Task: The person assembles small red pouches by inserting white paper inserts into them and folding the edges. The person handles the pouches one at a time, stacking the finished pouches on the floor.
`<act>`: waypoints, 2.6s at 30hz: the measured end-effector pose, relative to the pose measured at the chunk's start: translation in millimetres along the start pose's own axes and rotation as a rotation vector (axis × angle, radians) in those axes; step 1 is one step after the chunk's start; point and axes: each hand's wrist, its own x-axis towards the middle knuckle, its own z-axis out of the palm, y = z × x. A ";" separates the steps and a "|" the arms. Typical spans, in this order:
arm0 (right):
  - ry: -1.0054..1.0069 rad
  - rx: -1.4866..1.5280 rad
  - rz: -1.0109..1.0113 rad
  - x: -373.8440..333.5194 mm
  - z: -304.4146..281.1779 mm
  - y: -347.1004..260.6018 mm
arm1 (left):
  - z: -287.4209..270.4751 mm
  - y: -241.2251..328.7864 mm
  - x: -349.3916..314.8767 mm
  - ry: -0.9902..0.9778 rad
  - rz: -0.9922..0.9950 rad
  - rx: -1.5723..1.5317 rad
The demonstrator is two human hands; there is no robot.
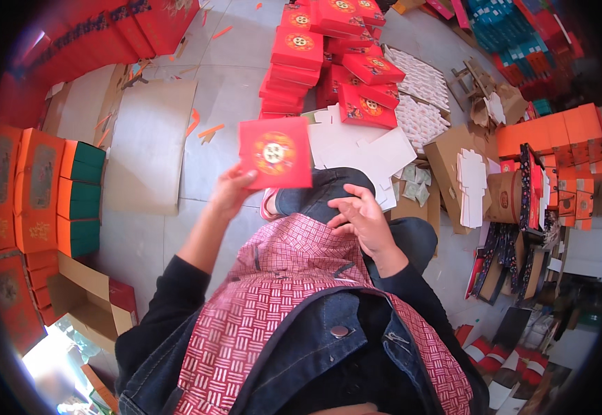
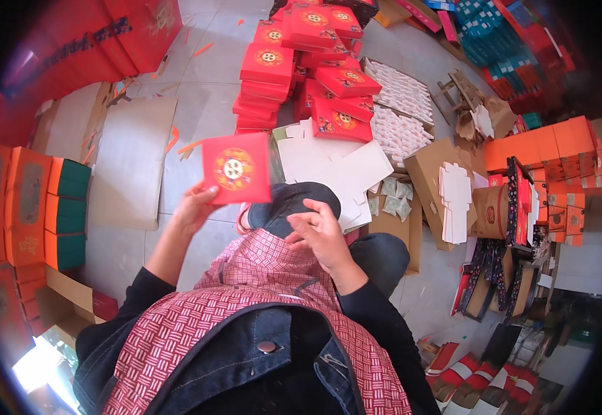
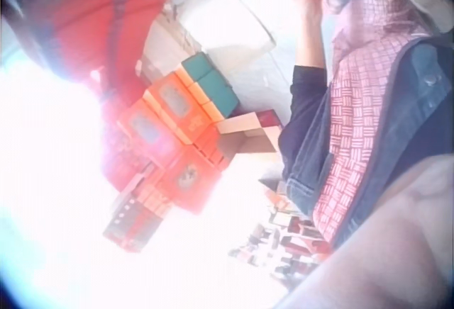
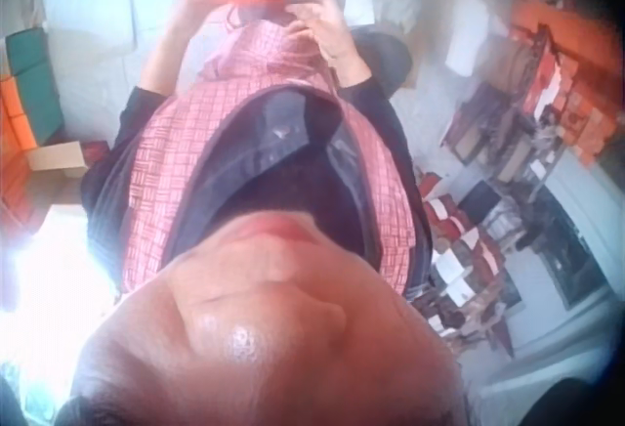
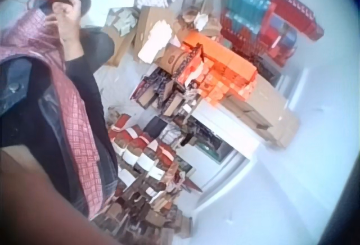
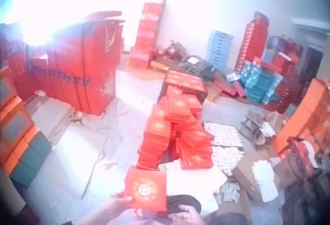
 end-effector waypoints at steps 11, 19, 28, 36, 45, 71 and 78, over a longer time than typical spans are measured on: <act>0.050 0.114 0.095 -4.8 -21.0 0.6 | -172.8 -65.2 192.5 0.576 -0.353 0.444; 0.340 -0.525 -0.025 43.6 -71.5 40.4 | -193.1 -99.3 262.7 0.604 -0.436 0.698; 0.206 -1.588 0.158 122.7 -95.5 116.5 | -154.3 -91.8 246.8 0.626 -0.321 0.731; 0.106 -1.509 -0.171 124.7 -115.7 141.9 | -136.6 -70.1 177.6 0.415 -0.220 0.633; 0.187 -1.269 -0.313 113.9 -132.9 151.2 | -96.5 -51.5 49.6 0.228 -0.140 0.587; 0.457 -1.115 -0.927 -57.2 -111.5 -80.3 | 180.4 18.9 -39.2 -0.053 1.055 1.198; 0.494 -0.918 -1.152 -180.4 -70.2 -72.8 | 221.9 42.1 -94.5 -0.573 0.674 1.278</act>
